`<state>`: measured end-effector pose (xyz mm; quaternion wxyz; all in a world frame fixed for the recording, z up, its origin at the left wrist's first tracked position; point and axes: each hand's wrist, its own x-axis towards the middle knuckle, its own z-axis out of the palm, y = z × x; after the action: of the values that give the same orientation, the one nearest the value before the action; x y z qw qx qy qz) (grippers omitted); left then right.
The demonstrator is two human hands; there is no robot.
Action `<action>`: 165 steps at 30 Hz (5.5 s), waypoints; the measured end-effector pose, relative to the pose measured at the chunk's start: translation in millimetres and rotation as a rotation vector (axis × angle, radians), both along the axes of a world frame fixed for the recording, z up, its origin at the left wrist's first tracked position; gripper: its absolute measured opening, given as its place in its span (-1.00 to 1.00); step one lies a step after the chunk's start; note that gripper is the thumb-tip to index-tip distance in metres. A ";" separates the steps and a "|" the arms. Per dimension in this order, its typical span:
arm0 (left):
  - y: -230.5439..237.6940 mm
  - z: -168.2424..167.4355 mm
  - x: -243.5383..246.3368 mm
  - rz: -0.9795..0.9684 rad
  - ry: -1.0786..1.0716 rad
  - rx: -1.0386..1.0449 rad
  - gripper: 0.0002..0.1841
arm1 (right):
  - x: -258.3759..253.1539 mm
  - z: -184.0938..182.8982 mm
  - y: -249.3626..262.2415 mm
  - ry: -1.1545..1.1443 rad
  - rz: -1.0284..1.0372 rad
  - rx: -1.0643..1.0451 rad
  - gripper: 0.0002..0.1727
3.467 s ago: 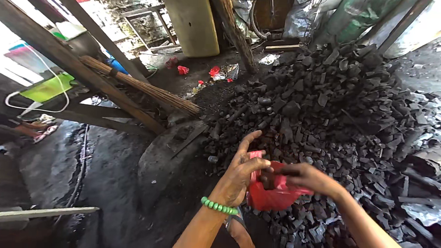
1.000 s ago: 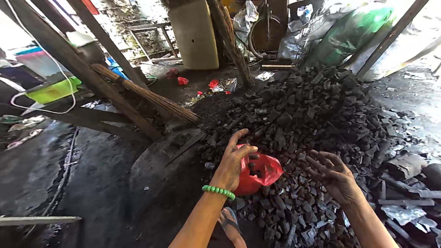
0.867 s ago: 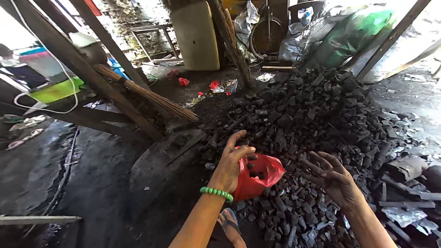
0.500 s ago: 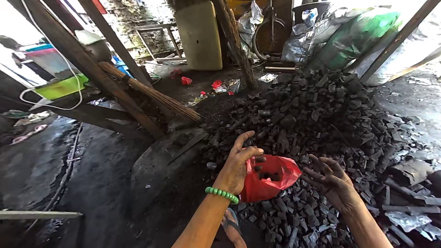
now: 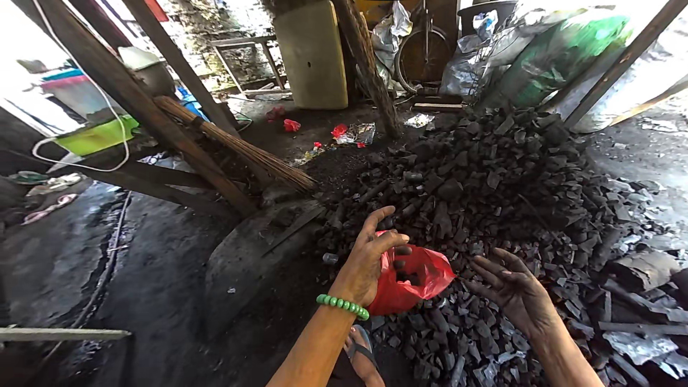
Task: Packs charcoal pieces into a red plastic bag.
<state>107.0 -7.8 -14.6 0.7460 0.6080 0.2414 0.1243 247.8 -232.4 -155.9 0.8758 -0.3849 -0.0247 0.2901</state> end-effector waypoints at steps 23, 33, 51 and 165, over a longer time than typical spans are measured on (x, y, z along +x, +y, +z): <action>0.8 -3.4 -3.3 -0.002 0.022 0.027 -0.42 | -1.0 -17.7 -10.9 0.067 0.096 0.171 -0.42; 0.0 3.2 -10.2 0.094 0.079 0.081 -0.47 | 20.1 -58.0 -12.1 0.018 -0.036 -0.321 -0.42; 19.7 -1.0 -6.7 0.135 0.044 0.028 -0.48 | 19.7 -170.5 24.0 -0.971 0.847 -1.859 0.14; -6.5 4.1 -3.4 0.007 -0.002 0.029 -0.39 | 123.8 8.6 -183.9 -0.033 -0.896 0.181 -0.29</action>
<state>103.7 -14.3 -10.4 0.7371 0.6177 0.2409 0.1312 371.5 -416.3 -147.2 0.9446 -0.2840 0.1052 -0.1268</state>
